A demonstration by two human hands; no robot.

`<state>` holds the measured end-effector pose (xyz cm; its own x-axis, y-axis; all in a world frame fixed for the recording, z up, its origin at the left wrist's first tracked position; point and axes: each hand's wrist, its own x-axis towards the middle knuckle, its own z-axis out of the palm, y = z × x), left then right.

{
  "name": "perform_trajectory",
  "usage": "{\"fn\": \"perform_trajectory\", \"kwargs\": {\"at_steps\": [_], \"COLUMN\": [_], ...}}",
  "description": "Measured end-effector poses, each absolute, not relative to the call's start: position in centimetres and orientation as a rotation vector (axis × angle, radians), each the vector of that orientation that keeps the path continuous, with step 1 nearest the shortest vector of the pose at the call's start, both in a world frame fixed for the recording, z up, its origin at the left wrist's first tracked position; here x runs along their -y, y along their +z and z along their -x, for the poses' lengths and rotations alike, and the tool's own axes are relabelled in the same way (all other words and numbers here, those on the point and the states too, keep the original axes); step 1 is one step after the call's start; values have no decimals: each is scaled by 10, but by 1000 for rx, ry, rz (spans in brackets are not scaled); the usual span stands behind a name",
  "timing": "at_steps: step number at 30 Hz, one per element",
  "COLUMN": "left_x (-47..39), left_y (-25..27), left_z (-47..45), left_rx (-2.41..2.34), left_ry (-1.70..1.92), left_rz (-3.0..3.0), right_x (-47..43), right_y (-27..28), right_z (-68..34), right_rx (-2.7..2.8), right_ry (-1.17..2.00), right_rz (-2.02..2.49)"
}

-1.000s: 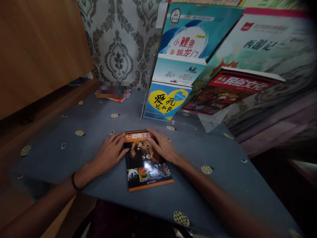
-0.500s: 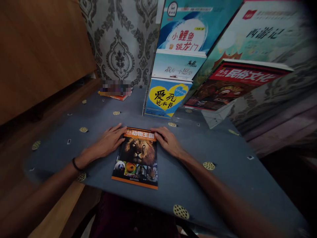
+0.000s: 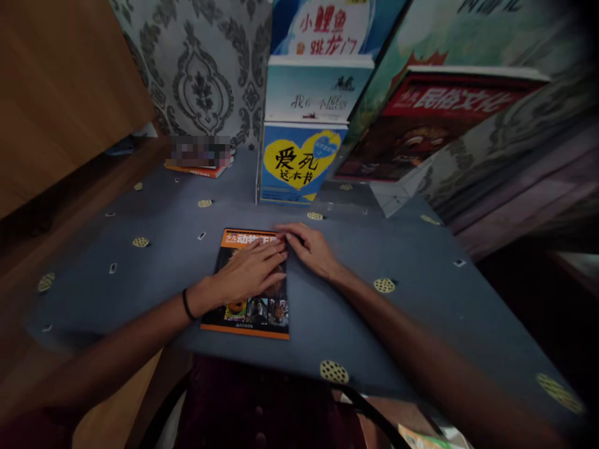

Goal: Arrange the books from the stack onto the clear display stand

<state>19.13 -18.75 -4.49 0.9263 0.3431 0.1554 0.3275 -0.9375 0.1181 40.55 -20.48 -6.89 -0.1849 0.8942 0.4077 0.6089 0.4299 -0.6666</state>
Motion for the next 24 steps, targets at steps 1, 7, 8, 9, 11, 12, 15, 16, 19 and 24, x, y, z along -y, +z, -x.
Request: {"fn": "perform_trajectory", "kwargs": {"at_steps": [1, 7, 8, 9, 11, 12, 15, 16, 19, 24], "left_x": [186, 190, 194, 198, 207, 210, 218, 220, 226, 235], "left_y": [-46, -42, -40, -38, -34, -33, -32, -32, -32, -36], "left_z": [-191, -181, -177, -174, -169, -167, -164, -164, -165, -164], "left_rx": [-527, -476, -439, -401, -348, -342, -359, -365, -404, -453], "left_ry": [276, 249, 228, 207, 177, 162, 102, 80, 49, 63], "left_rz": [-2981, -2908, -2899, -2891, -2885, -2890, -2916, -2922, -2927, -2948], "right_x": [205, 206, 206, 206, 206, 206, 206, 206, 207, 207], "right_y": [-70, -70, -70, -70, -69, -69, -69, -69, -70, -70], "right_z": [-406, -403, -403, -402, -401, -401, -401, -401, -401, -402], "right_rx": [1906, 1944, 1947, 1950, 1963, 1970, 1980, 1981, 1991, 2000], "right_ry": [450, 384, 378, 371, 355, 348, 342, 343, 343, 331], "right_rz": [1281, 1336, 1342, 1347, 1353, 1356, 1363, 1362, 1360, 1350]}}
